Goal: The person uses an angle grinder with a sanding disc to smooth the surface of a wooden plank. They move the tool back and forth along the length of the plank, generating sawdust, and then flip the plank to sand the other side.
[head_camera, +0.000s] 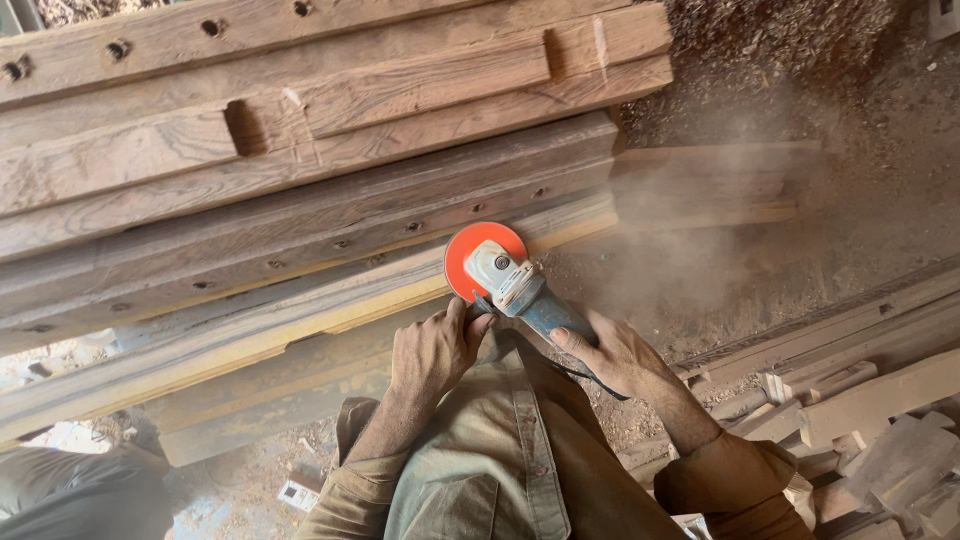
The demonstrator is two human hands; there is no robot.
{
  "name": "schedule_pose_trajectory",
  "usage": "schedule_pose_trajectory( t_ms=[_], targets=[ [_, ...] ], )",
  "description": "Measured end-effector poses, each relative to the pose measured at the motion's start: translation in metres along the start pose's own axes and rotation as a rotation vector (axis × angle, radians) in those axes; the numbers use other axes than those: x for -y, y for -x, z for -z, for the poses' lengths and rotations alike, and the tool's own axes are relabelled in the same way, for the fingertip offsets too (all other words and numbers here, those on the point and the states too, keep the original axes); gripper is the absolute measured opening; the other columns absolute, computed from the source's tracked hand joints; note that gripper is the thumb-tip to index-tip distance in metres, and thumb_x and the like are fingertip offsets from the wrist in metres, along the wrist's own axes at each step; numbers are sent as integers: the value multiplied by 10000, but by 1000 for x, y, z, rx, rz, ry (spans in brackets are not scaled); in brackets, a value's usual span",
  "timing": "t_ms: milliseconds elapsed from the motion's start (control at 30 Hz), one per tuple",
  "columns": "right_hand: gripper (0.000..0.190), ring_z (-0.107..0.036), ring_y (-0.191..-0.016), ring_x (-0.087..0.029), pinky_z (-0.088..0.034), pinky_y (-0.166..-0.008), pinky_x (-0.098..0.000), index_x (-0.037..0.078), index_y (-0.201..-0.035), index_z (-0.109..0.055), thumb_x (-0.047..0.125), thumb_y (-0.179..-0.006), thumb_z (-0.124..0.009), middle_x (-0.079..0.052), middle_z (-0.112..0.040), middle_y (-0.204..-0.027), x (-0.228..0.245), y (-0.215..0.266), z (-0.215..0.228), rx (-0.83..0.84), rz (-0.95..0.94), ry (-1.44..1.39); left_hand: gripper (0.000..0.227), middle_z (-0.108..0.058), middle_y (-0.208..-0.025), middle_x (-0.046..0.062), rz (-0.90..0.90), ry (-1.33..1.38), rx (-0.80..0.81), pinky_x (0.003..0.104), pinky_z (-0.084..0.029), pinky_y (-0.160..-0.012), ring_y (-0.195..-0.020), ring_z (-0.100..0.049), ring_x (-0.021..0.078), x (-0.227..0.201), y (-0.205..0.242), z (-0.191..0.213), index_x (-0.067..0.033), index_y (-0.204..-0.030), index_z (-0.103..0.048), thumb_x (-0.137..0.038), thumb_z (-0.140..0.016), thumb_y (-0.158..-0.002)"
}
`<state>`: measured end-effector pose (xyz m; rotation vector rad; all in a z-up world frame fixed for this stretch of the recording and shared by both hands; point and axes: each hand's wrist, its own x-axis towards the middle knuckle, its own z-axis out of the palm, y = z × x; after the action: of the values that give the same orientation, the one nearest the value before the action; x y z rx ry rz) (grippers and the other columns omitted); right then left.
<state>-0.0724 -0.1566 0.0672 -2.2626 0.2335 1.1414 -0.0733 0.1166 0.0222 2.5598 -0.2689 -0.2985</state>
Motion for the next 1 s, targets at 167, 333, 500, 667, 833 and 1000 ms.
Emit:
schedule_pose_trajectory(
  t_ms=[167, 333, 500, 667, 833, 1000],
  targets=[
    [1032, -728, -1090, -318, -549, -978, -528, 161, -1515, -446, 856, -753, -416, -195, -740, -1144, -16, -4, 8, 8, -80, -2, 424, -643, -549, 85, -31, 44, -42, 432, -505, -404, -459, -649, 303, -15, -12, -4, -90, -959, -614, -511, -586, -998],
    [1053, -765, -1032, -342, -580, -948, -553, 66, -1475, -468, 857, -784, -397, -226, -759, -1090, -52, -8, 16, 5, -195, 2, 407, -665, -606, 99, -114, 51, -133, 429, -509, -408, -474, -653, 306, -33, -30, -12, -84, -995, -629, -489, -591, -982],
    [1043, -690, -1080, -321, -543, -909, -553, 34, -1451, -461, 846, -797, -438, -161, -672, -1196, -92, -13, 20, -101, 26, -161, 414, -663, -566, 87, -144, 102, -35, 415, -491, -398, -409, -631, 269, -51, -50, -27, -81, -1102, -623, -482, -552, -1033],
    [926, -705, -903, -411, -603, -795, -551, 71, -1486, -525, 734, -843, -458, -304, -719, -1053, -120, -5, 33, -60, -127, -362, 492, -646, -530, 104, -219, 47, 54, 411, -459, -351, -383, -613, 259, -73, -79, -51, -61, -1128, -611, -534, -560, -1001],
    [868, -638, -1159, -233, -486, -980, -380, -3, -1497, -450, 665, -947, -523, -187, -648, -1305, -134, 2, 45, -266, 132, -442, 475, -598, -547, 50, -397, 17, -78, 377, -419, -346, -383, -552, 199, -92, -109, -72, -79, -1043, -616, -545, -528, -1045],
    [775, -686, -1036, -246, -533, -904, -379, 52, -1495, -469, 576, -927, -521, -169, -682, -1223, -136, 6, 34, -251, -21, -526, 483, -539, -573, -6, -614, -278, -403, 350, -391, -354, -427, -487, 106, -89, -106, -73, -70, -983, -581, -532, -516, -1109]
  ],
)
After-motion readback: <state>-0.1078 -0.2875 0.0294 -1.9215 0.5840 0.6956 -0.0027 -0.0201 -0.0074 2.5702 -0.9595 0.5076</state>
